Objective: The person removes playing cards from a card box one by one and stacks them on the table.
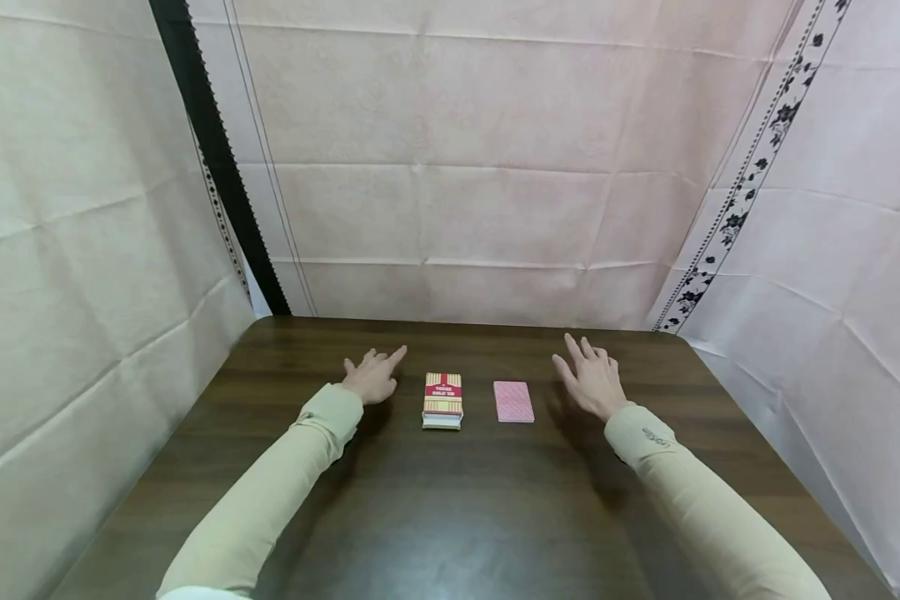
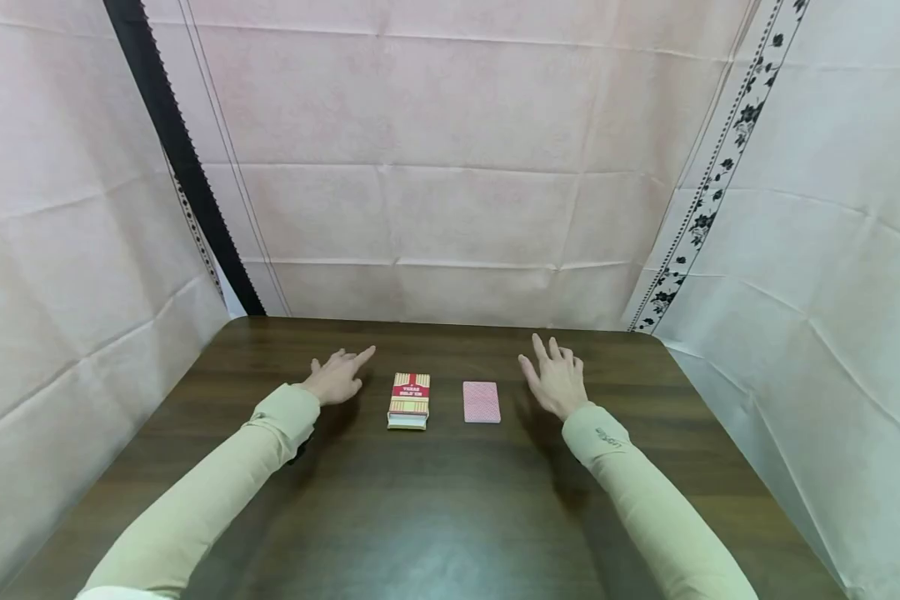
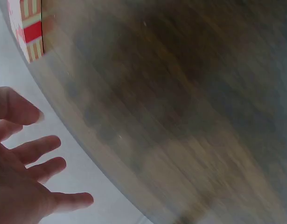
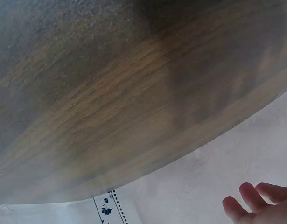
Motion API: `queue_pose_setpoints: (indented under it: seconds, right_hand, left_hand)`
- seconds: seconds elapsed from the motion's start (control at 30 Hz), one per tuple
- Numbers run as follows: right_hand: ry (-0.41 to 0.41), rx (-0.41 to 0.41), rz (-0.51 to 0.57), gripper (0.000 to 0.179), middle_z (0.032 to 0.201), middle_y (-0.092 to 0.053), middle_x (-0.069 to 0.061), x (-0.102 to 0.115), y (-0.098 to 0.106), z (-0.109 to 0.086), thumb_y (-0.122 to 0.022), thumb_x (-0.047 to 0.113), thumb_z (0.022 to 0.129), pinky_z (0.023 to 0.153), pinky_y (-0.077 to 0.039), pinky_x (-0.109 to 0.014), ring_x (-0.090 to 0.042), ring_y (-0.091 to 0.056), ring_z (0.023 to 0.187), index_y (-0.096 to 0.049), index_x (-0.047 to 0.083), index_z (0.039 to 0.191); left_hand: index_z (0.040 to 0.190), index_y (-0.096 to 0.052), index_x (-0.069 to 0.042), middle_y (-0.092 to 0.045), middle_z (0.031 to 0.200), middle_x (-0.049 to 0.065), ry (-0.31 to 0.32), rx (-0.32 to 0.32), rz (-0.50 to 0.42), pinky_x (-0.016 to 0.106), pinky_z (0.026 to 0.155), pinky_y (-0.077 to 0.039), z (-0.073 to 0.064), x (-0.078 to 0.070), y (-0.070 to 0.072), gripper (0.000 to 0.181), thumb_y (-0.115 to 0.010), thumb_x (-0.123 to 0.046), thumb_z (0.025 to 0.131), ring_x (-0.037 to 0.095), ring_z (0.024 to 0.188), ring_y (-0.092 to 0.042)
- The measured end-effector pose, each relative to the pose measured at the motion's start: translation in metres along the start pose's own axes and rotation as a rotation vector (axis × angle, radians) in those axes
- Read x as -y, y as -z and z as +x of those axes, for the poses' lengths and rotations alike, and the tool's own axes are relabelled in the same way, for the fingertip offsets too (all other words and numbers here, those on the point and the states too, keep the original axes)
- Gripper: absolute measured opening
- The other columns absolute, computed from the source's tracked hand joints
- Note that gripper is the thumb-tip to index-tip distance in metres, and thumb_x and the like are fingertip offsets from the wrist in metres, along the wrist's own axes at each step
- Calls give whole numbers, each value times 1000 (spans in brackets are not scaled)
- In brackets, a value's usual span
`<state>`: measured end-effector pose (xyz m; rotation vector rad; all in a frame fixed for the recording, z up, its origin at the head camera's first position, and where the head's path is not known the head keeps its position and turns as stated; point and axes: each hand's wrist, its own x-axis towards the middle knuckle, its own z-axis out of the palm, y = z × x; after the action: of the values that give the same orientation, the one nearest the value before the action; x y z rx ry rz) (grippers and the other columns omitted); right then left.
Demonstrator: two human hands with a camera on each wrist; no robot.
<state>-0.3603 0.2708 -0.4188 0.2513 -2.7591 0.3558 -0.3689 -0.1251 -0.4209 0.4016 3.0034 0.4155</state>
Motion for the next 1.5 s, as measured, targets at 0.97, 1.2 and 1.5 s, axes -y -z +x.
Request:
queue_pose_setpoints:
  seconds: [0.97,1.2,1.5]
  right_hand:
    - [17,53,23,57,146,-42,-25,-7,9,0,-34,44,103,97,-35,-61,-48,-45,127,-38,6,147]
    - [38,32,48,54,142,-47,-25,-7,3,2,-37,38,103,98,-38,-62,-46,-49,126,-42,2,143]
    - [95,59,134,43,130,-57,-24,18,-10,3,-47,32,101,98,-42,-58,-43,-52,120,-56,1,128]
  left_hand:
    - [143,-29,-51,-42,146,5,-605,-54,902,38,97,-47,33,-69,-34,80,-67,-7,89,22,115,-57]
    - [138,-42,-38,-46,137,11,-484,100,668,45,99,-45,35,-70,-26,58,-58,-5,94,29,120,-52]
    - [131,-45,-34,-53,122,11,-276,203,334,46,92,-37,35,-67,-7,68,-75,-11,76,29,110,-47]
